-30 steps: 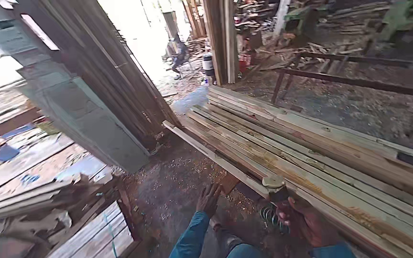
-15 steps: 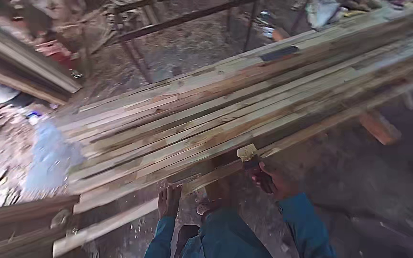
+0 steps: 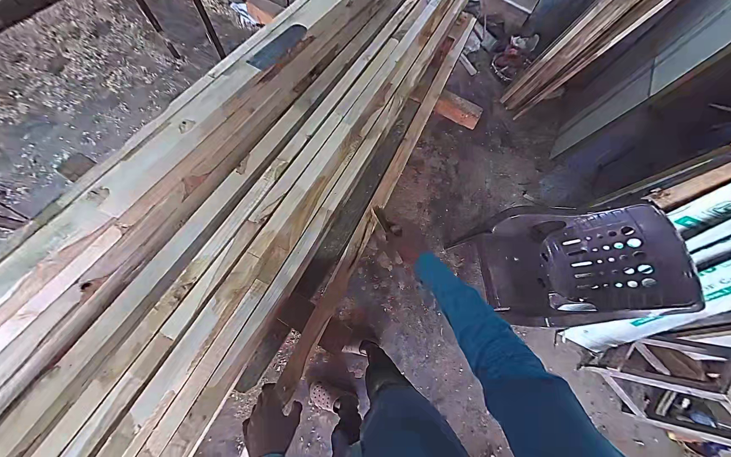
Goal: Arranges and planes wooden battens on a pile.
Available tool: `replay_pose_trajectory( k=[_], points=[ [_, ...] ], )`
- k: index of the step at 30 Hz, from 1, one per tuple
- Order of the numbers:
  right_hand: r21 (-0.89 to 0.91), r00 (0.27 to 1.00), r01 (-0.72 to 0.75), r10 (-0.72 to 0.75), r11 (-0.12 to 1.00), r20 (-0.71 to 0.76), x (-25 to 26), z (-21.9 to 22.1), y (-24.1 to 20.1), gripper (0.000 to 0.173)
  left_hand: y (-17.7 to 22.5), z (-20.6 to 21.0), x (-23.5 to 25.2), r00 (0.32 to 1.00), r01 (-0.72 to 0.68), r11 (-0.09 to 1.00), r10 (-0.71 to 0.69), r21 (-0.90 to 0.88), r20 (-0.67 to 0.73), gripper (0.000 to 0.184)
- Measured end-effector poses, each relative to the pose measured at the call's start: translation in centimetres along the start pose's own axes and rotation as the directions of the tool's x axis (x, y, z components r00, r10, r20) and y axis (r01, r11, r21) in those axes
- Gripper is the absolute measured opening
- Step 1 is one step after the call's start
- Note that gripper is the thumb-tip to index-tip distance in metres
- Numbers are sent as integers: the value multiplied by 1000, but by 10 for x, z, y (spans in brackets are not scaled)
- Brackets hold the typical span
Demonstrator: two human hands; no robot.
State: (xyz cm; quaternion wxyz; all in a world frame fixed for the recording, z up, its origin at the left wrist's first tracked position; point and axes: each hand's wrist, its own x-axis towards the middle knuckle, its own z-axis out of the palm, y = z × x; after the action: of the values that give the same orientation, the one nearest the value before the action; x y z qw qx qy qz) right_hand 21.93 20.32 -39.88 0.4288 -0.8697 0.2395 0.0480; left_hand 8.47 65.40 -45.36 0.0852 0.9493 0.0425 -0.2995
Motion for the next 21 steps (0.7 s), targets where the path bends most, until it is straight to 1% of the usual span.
replay_pose_trajectory(
  k=[1, 3, 4, 6, 8, 10, 11, 13, 15, 17, 19, 21],
  points=[
    [-67, 999, 41, -42, 997, -22, 20, 0, -3, 61, -3, -8, 5, 997, -2, 1000, 3, -21, 77, 74],
    [-181, 995, 82, -92, 980, -45, 51, 8, 2, 63, -14, -11, 22, 986, -20, 996, 33, -85, 164, 62],
    [-216, 996, 64, -77, 974, -52, 52, 19, 8, 62, -22, -10, 29, 976, -26, 993, 51, -117, 210, 58],
    [-317, 998, -31, 15, 948, -53, 33, 39, 19, 62, -31, -6, 37, 967, -34, 986, 73, -162, 245, 54],
    [-365, 993, -114, 104, 924, -48, 2, 47, 20, 61, -22, -6, 29, 977, 11, 990, 19, -137, 212, 51],
    [-350, 987, -158, 158, 923, -28, -9, 33, 5, 58, -5, -6, 15, 990, 81, 993, -70, -88, 122, 51],
    [-324, 986, -168, 162, 931, -43, -4, 24, 2, 57, 2, -5, 6, 992, 104, 993, -99, -62, 78, 52],
    [-304, 988, -152, 133, 940, -82, 26, 4, 2, 51, 7, 2, -7, 993, 113, 993, -114, -41, -12, 54],
    [-335, 990, -138, 128, 932, -50, 60, -16, -8, 40, 11, 7, -8, 990, 119, 992, -122, -45, -67, 55],
    [-342, 979, -183, 203, 922, 25, 63, -18, -24, 35, 12, 7, -9, 988, 132, 991, -133, -26, -73, 55],
    [-332, 963, -204, 250, 921, 100, 37, -3, -39, 35, 11, 5, -6, 989, 133, 991, -134, -20, -69, 53],
    [-357, 954, -168, 242, 919, 175, -2, 23, -42, 37, 11, 3, -6, 989, 136, 991, -137, -17, -49, 52]
  ],
)
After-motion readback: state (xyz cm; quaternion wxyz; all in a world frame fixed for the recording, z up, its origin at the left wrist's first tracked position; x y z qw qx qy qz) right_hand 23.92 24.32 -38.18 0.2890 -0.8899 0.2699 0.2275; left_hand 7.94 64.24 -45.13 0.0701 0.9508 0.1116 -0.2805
